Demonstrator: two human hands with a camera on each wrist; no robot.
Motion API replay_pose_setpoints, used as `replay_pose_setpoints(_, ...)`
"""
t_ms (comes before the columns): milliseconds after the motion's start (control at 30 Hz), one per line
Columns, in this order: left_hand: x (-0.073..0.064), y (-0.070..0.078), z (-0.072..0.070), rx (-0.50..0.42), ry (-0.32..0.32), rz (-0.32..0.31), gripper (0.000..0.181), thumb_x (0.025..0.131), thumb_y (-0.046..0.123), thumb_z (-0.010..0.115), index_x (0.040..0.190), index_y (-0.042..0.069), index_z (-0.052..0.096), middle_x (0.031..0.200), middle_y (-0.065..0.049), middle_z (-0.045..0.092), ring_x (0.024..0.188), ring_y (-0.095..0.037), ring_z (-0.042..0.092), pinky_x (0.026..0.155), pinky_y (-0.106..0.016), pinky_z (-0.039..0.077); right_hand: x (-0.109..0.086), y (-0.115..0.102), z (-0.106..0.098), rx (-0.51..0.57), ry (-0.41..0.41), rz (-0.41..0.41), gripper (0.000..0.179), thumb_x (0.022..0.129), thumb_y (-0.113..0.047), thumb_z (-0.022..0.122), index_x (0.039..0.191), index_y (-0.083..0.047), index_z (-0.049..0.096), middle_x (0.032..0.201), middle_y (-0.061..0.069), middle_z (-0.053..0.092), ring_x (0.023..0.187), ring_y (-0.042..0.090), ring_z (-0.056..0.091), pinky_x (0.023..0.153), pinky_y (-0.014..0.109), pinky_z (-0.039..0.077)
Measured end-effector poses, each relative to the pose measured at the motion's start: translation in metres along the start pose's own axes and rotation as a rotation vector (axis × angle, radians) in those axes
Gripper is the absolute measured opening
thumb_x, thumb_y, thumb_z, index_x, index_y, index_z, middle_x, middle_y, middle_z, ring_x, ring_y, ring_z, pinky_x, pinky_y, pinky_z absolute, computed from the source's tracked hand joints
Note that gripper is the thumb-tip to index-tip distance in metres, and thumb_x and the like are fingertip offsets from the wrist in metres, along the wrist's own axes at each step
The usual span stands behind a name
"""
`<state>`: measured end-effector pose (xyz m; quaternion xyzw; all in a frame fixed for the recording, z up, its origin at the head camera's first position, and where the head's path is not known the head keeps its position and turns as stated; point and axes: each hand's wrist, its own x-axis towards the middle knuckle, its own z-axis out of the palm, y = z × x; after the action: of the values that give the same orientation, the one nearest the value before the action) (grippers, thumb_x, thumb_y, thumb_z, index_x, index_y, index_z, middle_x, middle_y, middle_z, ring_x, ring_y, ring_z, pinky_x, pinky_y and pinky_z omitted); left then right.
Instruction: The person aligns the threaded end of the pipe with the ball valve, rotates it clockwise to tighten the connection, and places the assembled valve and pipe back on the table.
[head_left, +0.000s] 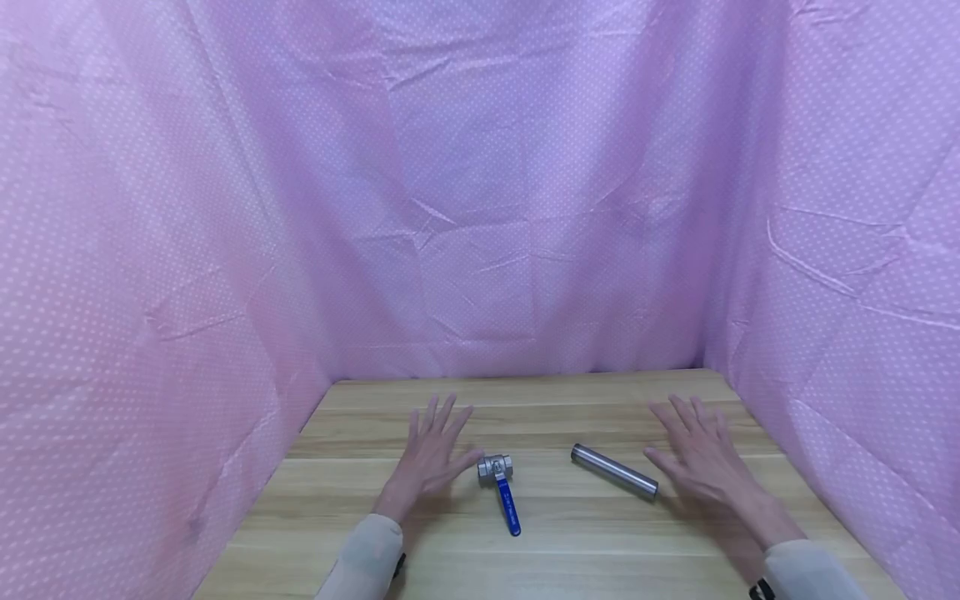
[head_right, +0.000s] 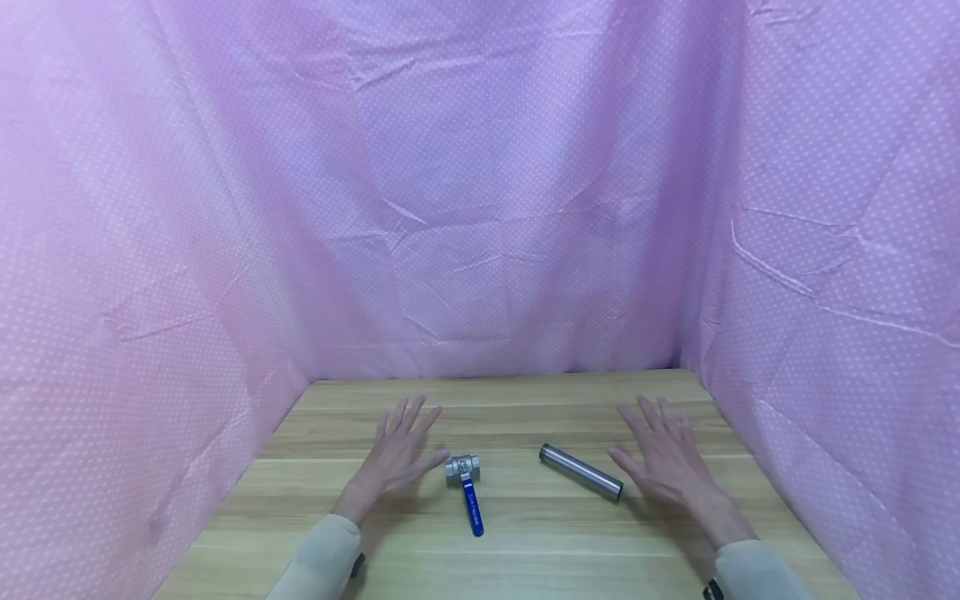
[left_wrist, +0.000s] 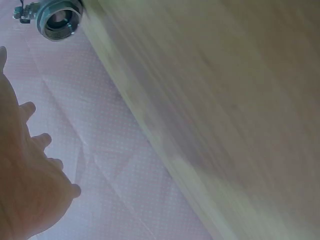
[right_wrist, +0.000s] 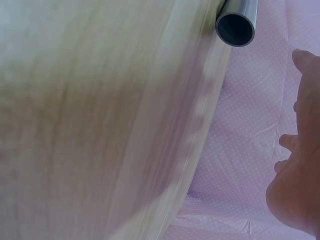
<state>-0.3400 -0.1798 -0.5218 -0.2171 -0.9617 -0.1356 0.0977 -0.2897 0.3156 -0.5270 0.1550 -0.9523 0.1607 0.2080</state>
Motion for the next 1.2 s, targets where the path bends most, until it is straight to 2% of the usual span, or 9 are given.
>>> replay_pose_setpoints(67,0.000,0.002,0.000,-0.019,0.003,0.011,0.087,0.108,0.072,0.057,0.178,0.026,0.034,0.191,-0.012,0.015,0.177,-0.047,0.011,0.141,-0.080,0.007,0.000,-0.002,0.001,0.011,-0.008,-0.001,0.077,0.109,-0.047,0.070,0.171,-0.010,0.044,0.178,0.035,0.034,0.162,0.069,0.025,0.139,0.082,-0.001)
replay_pose_setpoints(200,0.000,0.005,-0.001,-0.081,0.015,0.041,0.087,0.109,0.069,0.058,0.179,0.021,0.034,0.190,-0.013,0.019,0.176,-0.047,0.016,0.142,-0.077,0.011,0.000,-0.005,0.003,0.036,-0.028,-0.013,0.079,0.107,-0.048,0.071,0.170,-0.009,0.044,0.178,0.036,0.034,0.162,0.068,0.027,0.135,0.087,0.010)
replay_pose_setpoints(300,0.000,0.007,-0.002,-0.107,0.008,0.053,0.087,0.110,0.067,0.058,0.180,0.021,0.031,0.190,-0.012,0.020,0.176,-0.046,0.017,0.144,-0.072,0.011,-0.001,-0.007,0.005,0.048,-0.020,-0.034,0.078,0.106,-0.046,0.073,0.169,-0.008,0.046,0.176,0.036,0.036,0.160,0.068,0.029,0.130,0.090,0.018)
replay_pose_setpoints(500,-0.001,0.011,-0.001,-0.180,-0.030,0.030,0.089,0.110,0.068,0.059,0.181,0.026,0.025,0.190,-0.009,0.020,0.177,-0.042,0.017,0.143,-0.071,0.020,-0.004,-0.012,0.009,0.074,-0.021,-0.060,0.077,0.106,-0.042,0.075,0.167,-0.004,0.048,0.175,0.036,0.037,0.161,0.067,0.029,0.142,0.076,0.006)
replay_pose_setpoints(533,-0.001,0.012,-0.001,-0.205,-0.036,0.026,0.089,0.110,0.067,0.060,0.181,0.027,0.025,0.190,-0.009,0.020,0.177,-0.042,0.018,0.142,-0.071,0.022,-0.004,-0.013,0.010,0.077,-0.026,-0.061,0.077,0.106,-0.042,0.075,0.167,-0.004,0.048,0.175,0.036,0.038,0.161,0.066,0.030,0.142,0.075,0.006)
replay_pose_setpoints(633,-0.002,0.015,0.000,-0.267,-0.053,0.022,0.088,0.110,0.065,0.063,0.181,0.028,0.026,0.190,-0.008,0.022,0.177,-0.041,0.019,0.141,-0.072,0.025,-0.005,-0.016,0.012,0.085,-0.038,-0.068,0.077,0.106,-0.040,0.076,0.167,-0.004,0.047,0.174,0.035,0.040,0.162,0.064,0.032,0.137,0.080,0.016)
replay_pose_setpoints(700,-0.002,0.016,0.000,-0.282,-0.066,0.028,0.088,0.110,0.065,0.063,0.181,0.029,0.026,0.190,-0.008,0.022,0.177,-0.041,0.019,0.141,-0.072,0.026,-0.005,-0.018,0.012,0.103,-0.050,-0.069,0.079,0.105,-0.041,0.077,0.168,-0.004,0.047,0.174,0.035,0.041,0.161,0.064,0.033,0.132,0.085,0.022)
replay_pose_setpoints(833,-0.004,0.019,-0.001,-0.283,-0.085,0.039,0.087,0.109,0.069,0.061,0.180,0.029,0.030,0.189,-0.008,0.025,0.177,-0.040,0.020,0.141,-0.072,0.027,-0.005,-0.022,0.013,0.134,-0.063,-0.074,0.082,0.104,-0.045,0.078,0.168,-0.004,0.047,0.173,0.035,0.043,0.160,0.065,0.034,0.128,0.089,0.025)
replay_pose_setpoints(1200,-0.004,0.022,0.004,-0.285,-0.103,0.035,0.088,0.107,0.070,0.064,0.178,0.029,0.034,0.187,-0.011,0.031,0.176,-0.042,0.022,0.141,-0.070,0.030,-0.007,-0.026,0.020,0.178,-0.071,-0.096,0.089,0.100,-0.048,0.083,0.169,-0.006,0.047,0.174,0.033,0.044,0.158,0.066,0.038,0.126,0.087,0.031)
